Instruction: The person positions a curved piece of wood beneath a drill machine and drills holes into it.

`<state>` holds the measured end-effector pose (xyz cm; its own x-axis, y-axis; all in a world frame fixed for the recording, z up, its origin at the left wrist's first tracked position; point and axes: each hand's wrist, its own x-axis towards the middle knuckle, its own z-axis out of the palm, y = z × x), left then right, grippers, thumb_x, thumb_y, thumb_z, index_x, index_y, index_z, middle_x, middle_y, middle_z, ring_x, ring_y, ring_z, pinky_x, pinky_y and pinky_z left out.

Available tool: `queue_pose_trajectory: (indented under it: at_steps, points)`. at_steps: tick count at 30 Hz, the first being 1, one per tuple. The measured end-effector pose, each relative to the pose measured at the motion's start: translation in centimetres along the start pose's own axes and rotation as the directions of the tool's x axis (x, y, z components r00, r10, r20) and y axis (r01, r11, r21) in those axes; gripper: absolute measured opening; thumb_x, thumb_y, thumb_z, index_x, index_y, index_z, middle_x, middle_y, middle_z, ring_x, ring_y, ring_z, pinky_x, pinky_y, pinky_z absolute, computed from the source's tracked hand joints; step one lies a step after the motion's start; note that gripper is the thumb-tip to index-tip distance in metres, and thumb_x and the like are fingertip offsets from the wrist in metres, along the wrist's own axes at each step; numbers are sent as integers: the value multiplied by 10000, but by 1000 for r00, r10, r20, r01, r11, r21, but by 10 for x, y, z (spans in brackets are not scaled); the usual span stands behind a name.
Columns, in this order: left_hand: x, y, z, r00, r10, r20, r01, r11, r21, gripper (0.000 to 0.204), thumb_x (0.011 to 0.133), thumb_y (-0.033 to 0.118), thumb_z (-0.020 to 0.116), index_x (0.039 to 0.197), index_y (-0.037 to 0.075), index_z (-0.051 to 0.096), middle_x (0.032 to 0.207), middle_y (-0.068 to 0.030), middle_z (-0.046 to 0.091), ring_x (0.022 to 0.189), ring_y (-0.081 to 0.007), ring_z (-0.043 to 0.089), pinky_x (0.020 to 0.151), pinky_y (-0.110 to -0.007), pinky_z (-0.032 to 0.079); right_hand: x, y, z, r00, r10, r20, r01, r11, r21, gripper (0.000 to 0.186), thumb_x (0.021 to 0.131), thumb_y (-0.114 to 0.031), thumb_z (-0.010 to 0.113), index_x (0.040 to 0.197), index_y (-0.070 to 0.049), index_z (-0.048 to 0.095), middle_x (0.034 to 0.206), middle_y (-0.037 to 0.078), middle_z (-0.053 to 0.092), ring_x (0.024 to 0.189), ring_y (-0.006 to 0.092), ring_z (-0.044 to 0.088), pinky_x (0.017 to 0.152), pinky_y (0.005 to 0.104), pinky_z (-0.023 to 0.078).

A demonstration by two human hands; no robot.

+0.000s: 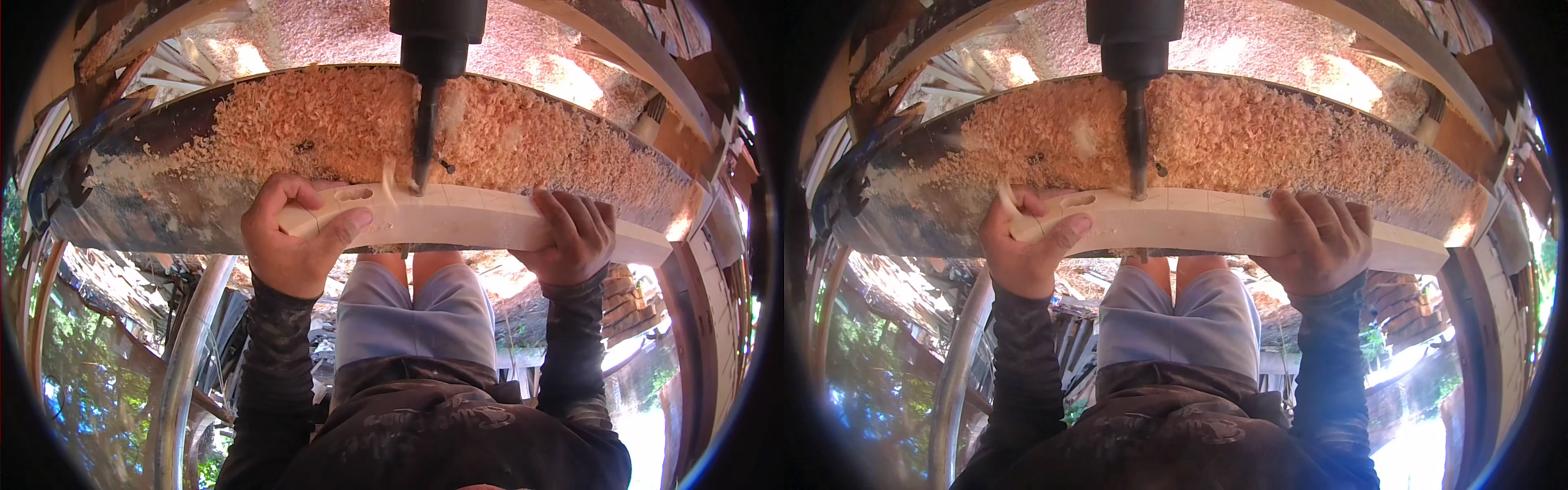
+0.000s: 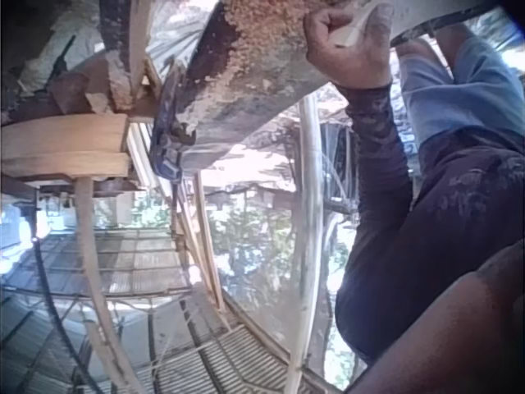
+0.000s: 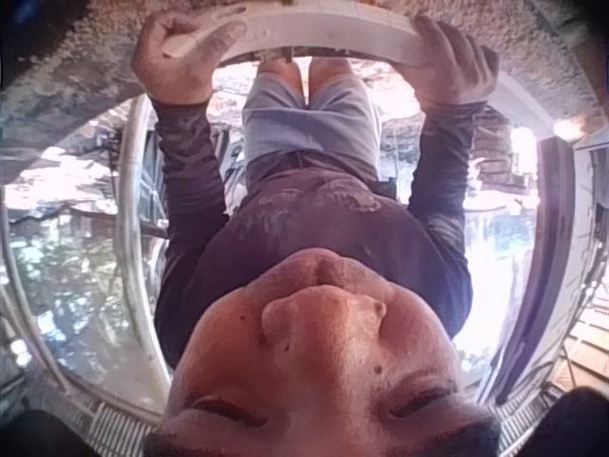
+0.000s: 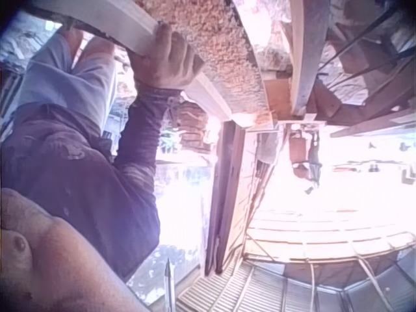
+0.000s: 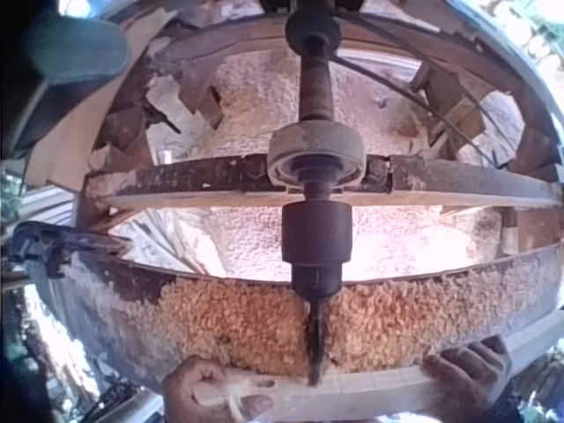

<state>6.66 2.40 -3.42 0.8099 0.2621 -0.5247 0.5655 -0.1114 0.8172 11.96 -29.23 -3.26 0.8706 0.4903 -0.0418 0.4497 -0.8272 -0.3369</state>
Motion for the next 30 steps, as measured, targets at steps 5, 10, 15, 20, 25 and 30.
queue_pose_trajectory:
  at_steps: [5, 10, 15, 20, 25, 30]
  points:
    - [5, 16, 2, 997, -62, 44, 60, 997, 40, 420, 723, 37, 886, 904, 47, 506, 953, -114, 657, 1013, -226, 699, 865, -336, 553, 0, 0, 0, 999, 21, 38, -21, 1000, 11, 515, 597, -304, 899, 1048, -159, 696, 851, 7, 694, 754, 204, 680, 718, 379, 467]
    - [6, 18, -2, 996, -55, 72, 40, 980, 197, 407, 732, 31, 879, 911, 43, 514, 961, -127, 675, 1002, -220, 699, 863, -336, 553, 3, 4, 1, 1000, 1, 2, -1, 1000, 3, 506, 616, -335, 893, 1052, -171, 696, 850, 1, 687, 737, 193, 667, 717, 374, 456]
    - [8, 17, 1, 996, -78, 49, 79, 997, 1, 387, 743, 22, 870, 918, 46, 526, 1007, -176, 713, 994, -219, 703, 869, -341, 556, 11, 3, -2, 999, 18, 45, -19, 1000, 8, 505, 621, -349, 896, 1052, -177, 696, 835, -4, 681, 724, 188, 660, 703, 374, 449]
    - [12, 14, -2, 997, -48, 58, 42, 993, 112, 384, 744, 15, 863, 909, 44, 518, 1002, -176, 710, 997, -236, 707, 878, -360, 559, 16, 8, -2, 998, 13, 56, -12, 1000, -12, 514, 611, -362, 900, 1046, -178, 695, 824, -11, 674, 720, 186, 657, 689, 375, 446]
    - [19, 15, 2, 996, 65, 55, -66, 997, 26, 391, 771, 59, 885, 913, 16, 524, 921, -165, 691, 963, -296, 743, 823, -387, 599, 21, 9, -1, 1000, 2, 28, -2, 1000, 0, 496, 608, -337, 892, 1036, -178, 697, 833, -8, 673, 721, 189, 659, 680, 378, 451]
    - [20, 22, 5, 998, -56, 22, 56, 998, -22, 365, 739, 7, 853, 898, 36, 526, 980, -172, 701, 1002, -254, 703, 894, -378, 555, 27, 13, -1, 1000, -12, 6, 12, 1000, 3, 494, 603, -323, 892, 1034, -176, 700, 832, -2, 675, 722, 196, 661, 691, 378, 456]
